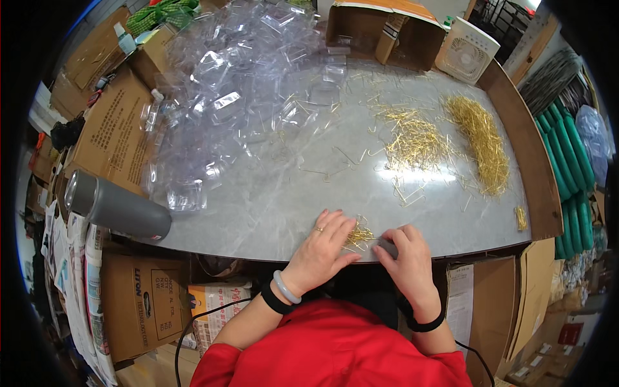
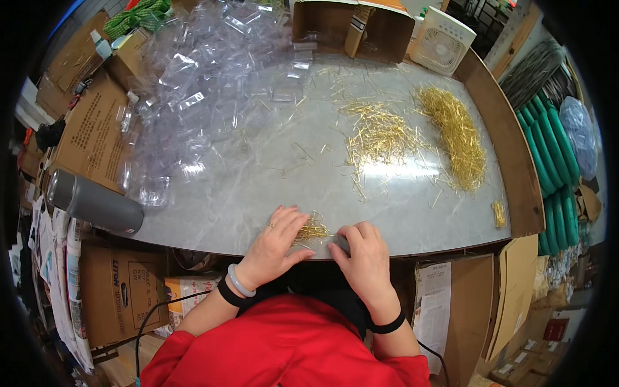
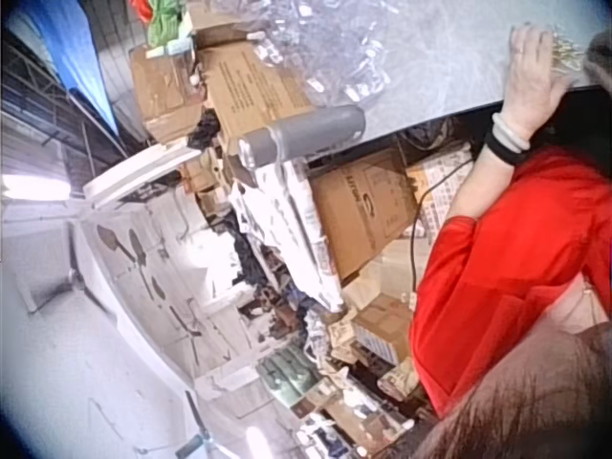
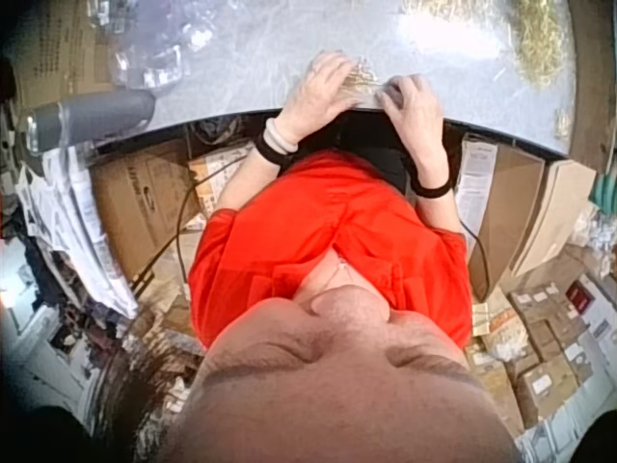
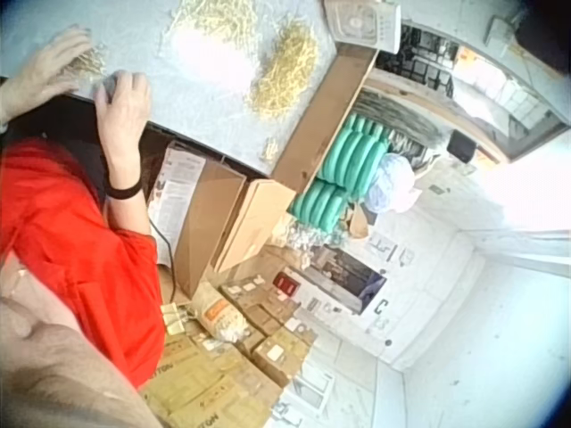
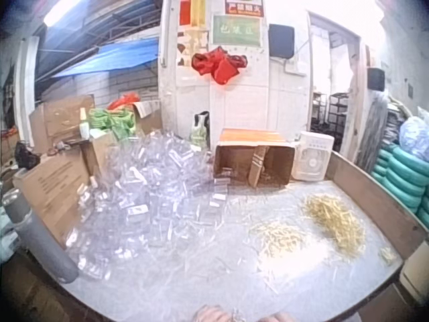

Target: Sorting and packaging small gold-colored pins into clear plastic containers.

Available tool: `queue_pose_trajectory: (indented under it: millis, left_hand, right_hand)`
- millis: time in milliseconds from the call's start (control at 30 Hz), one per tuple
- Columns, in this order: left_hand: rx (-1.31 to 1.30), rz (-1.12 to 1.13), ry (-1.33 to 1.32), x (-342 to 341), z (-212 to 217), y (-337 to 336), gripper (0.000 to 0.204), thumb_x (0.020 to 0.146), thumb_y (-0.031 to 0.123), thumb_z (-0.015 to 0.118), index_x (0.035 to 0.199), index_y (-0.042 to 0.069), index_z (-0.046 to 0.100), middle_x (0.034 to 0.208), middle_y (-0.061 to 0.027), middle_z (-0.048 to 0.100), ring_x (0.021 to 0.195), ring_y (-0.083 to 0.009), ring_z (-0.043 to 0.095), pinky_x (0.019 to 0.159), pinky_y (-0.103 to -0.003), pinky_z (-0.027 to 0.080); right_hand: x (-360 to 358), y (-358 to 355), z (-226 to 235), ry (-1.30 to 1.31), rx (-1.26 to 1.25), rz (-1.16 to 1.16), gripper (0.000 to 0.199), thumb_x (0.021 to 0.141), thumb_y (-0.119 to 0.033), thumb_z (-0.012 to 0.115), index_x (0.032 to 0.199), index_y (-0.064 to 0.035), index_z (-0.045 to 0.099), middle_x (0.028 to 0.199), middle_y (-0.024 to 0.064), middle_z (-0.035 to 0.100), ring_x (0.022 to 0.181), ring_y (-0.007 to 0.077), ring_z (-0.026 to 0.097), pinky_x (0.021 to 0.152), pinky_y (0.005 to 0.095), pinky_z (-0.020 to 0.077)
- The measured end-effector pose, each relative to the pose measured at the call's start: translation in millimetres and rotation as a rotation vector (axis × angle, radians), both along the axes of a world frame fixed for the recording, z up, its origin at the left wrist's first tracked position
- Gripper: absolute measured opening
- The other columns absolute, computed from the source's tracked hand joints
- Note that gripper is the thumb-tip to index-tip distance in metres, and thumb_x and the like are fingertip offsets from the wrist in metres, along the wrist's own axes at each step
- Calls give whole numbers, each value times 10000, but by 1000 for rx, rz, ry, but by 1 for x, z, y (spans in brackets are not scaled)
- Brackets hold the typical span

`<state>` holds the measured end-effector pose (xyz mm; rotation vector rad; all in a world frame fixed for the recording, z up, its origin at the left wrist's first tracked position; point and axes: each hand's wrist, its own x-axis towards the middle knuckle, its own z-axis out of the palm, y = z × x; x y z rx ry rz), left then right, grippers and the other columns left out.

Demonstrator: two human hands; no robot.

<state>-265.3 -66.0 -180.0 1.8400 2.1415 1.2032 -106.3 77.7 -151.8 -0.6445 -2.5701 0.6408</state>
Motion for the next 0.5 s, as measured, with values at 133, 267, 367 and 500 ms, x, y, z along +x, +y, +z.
queue_pose_trajectory:
  millis: [133,267,367,500]
  left_hand:
    - [-6,-5,0,-1,0,2,469,915,124,677,1337,-29,539,1280,-199,554,1277,-401,503,1150,-532,357]
    - [-14,8,19,-2,-8,2,434,940,65,612,1358,-28,538,1288,-216,561,1277,-405,506,1150,-532,358]
    - [-6,14,14,-3,-5,0,442,936,25,566,1371,-40,522,1281,-233,564,1270,-405,512,1152,-521,359]
    - [-15,11,29,-5,-9,-2,538,899,-6,548,1427,-50,457,1321,-252,546,1281,-413,508,1167,-518,347]
  right_hand:
    - [-6,-7,-18,98,82,-10,153,796,-72,760,915,-69,665,860,93,599,829,315,593,735,426,471]
    - [-18,-16,-26,175,130,-11,139,806,-58,745,925,-73,674,854,89,608,809,304,596,740,414,470]
    - [-17,-17,-20,170,89,31,148,826,-47,725,967,-70,684,876,93,630,807,304,608,752,394,481]
    - [-10,-17,-14,148,-78,-4,333,801,-151,781,1094,-55,656,1030,117,650,957,322,611,852,406,475]
